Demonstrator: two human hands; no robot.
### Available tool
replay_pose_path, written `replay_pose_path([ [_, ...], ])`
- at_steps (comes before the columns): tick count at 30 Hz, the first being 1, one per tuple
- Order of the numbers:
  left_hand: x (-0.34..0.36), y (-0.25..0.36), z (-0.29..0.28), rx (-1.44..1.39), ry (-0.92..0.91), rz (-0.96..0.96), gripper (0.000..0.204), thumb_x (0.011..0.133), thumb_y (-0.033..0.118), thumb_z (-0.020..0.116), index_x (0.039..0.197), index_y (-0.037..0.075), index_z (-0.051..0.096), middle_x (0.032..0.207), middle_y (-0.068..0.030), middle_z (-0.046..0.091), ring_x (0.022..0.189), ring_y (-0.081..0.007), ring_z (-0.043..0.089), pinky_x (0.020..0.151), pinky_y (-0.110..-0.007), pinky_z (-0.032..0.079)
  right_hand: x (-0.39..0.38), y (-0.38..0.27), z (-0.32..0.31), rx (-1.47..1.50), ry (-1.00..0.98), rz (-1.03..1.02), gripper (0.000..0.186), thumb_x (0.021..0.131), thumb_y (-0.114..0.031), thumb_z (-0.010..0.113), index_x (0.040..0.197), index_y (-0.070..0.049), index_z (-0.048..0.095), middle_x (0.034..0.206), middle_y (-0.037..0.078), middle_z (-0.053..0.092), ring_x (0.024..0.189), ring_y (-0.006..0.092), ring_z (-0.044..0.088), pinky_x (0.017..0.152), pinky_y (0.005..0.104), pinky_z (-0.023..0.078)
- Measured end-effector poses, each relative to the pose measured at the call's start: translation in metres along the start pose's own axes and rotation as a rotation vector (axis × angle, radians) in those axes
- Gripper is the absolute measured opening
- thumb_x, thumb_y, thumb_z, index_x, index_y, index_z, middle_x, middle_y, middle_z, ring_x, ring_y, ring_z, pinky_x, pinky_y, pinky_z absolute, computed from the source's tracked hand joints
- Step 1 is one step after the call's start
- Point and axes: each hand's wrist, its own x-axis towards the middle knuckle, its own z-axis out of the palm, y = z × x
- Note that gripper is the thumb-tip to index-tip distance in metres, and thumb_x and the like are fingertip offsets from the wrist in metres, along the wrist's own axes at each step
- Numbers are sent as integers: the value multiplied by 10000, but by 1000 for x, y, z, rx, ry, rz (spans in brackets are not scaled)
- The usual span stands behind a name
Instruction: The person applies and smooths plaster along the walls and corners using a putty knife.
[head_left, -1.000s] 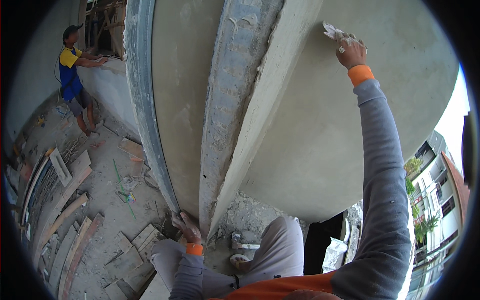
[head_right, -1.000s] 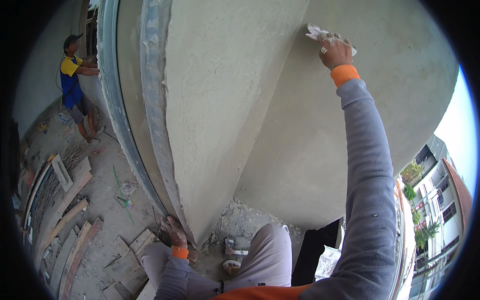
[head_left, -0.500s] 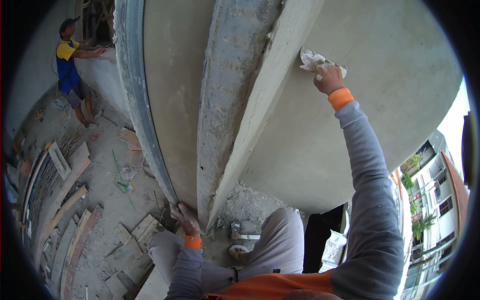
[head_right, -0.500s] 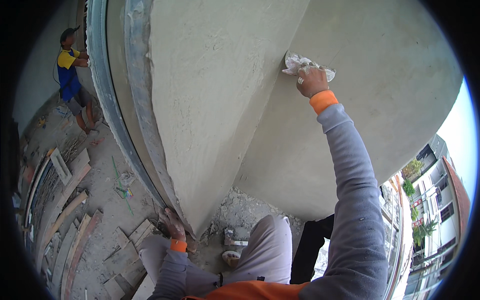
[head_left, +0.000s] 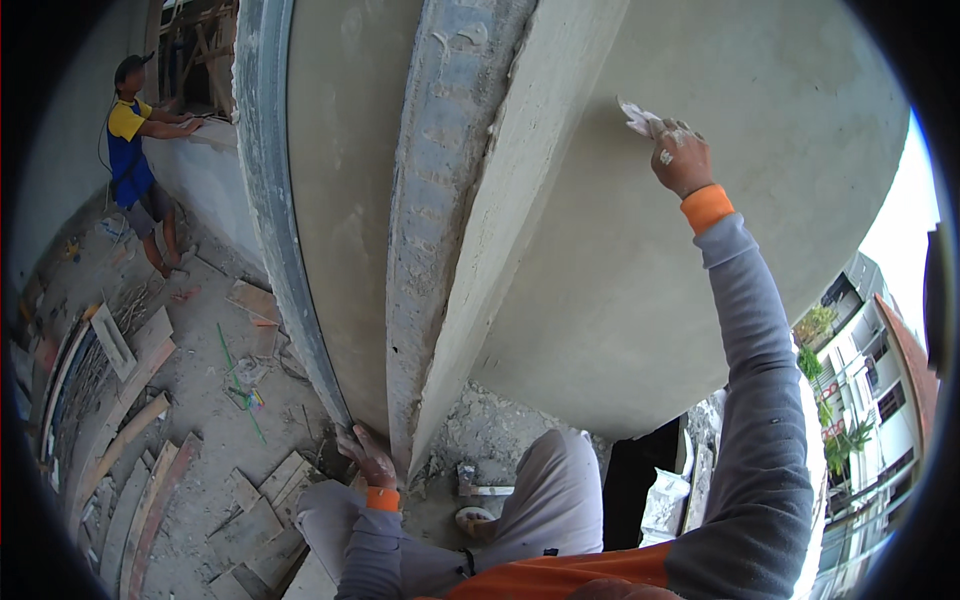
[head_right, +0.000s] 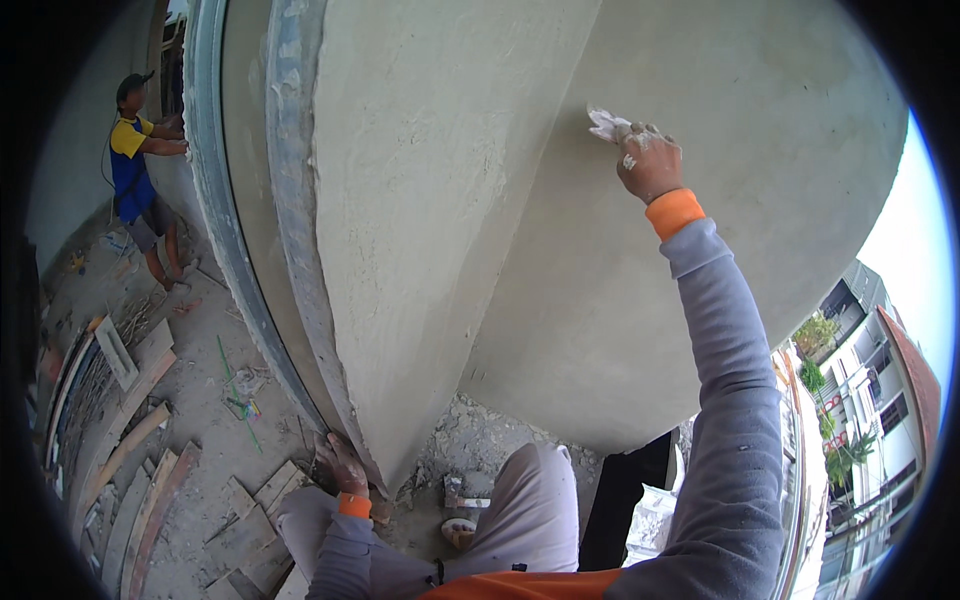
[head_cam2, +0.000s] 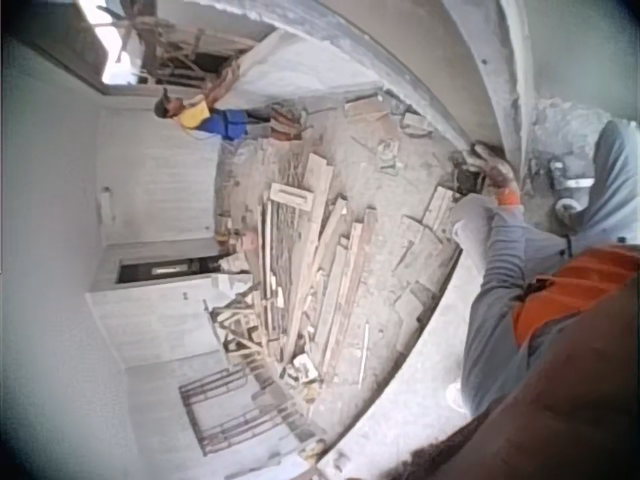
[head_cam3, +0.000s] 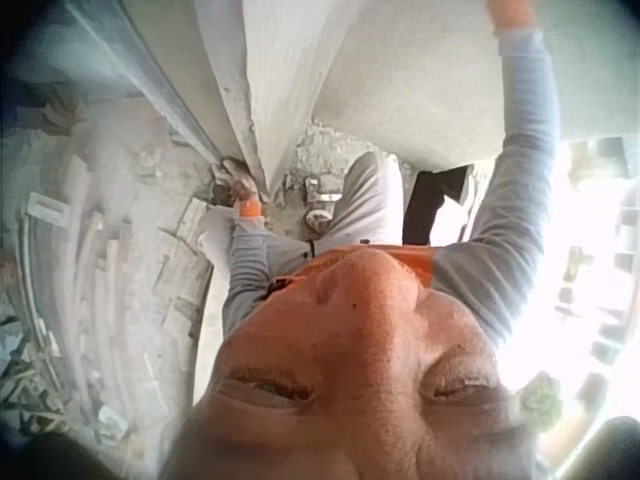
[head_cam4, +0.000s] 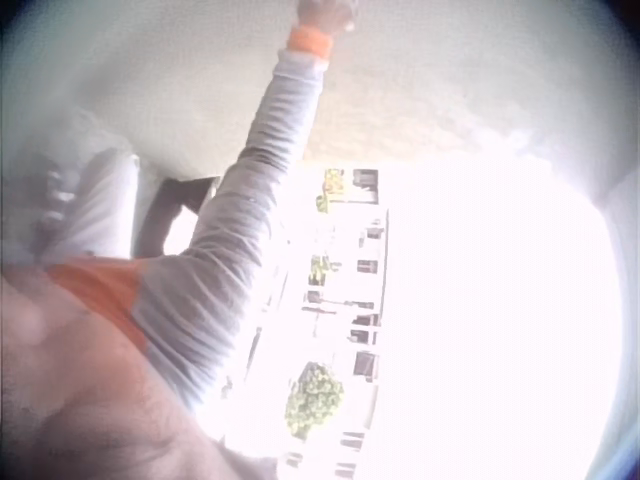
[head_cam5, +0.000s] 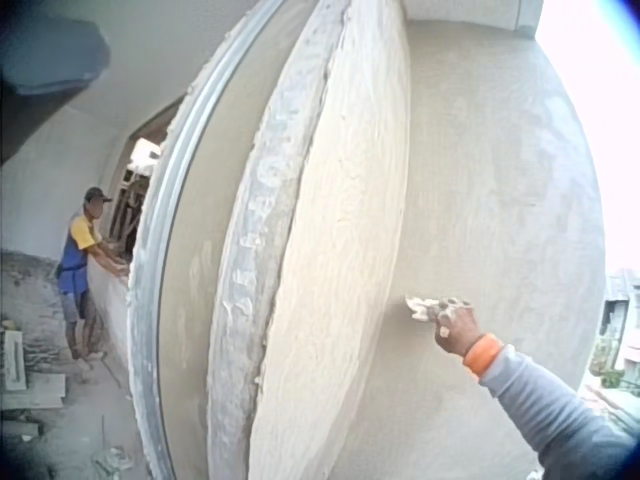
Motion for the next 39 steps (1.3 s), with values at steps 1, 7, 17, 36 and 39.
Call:
replay_pose_path([
  [1, 1, -2, -1, -24, 15, 9, 608, 983, 334, 396, 1414, -26, 164, 1357, -214, 202, 1301, -325, 272, 1071, -411, 286, 20, 20, -11, -77, 58, 45, 243, 813, -104, 462, 1026, -117, 578, 993, 90, 620, 962, 262, 595, 786, 423, 477],
  [7, 4, -5, 2, 37, 18, 36, 629, 977, 383, 387, 1401, -40, 198, 1346, -237, 214, 1277, -357, 289, 1068, -435, 271, 76, 85, -17, -121, -127, 156, 412, 833, -117, 391, 1218, -141, 536, 1190, 123, 575, 1057, 334, 562, 881, 433, 458],
  [17, 6, 0, 1, -45, 17, 59, 597, 984, 377, 363, 1398, -28, 219, 1344, -268, 251, 1268, -367, 294, 1055, -434, 250, -69, -40, 52, 92, -342, -56, 358, 786, -81, 465, 1131, -70, 559, 1080, 146, 606, 901, 338, 611, 792, 432, 491],
  [36, 8, -11, 4, 91, 144, 163, 607, 969, 420, 380, 1367, -30, 289, 1293, -265, 329, 1191, -382, 336, 1011, -465, 268, 134, 48, -29, -80, -154, 129, 365, 845, -135, 400, 1163, -137, 578, 1133, 116, 610, 1031, 314, 577, 880, 415, 466],
  [39, 3, 4, 7, 82, 155, 166, 594, 974, 425, 369, 1347, -35, 327, 1272, -267, 382, 1166, -384, 367, 994, -464, 279, 91, 8, -11, -54, -227, 19, 277, 828, -134, 442, 1035, -98, 621, 1027, 138, 639, 978, 313, 607, 836, 420, 487],
])
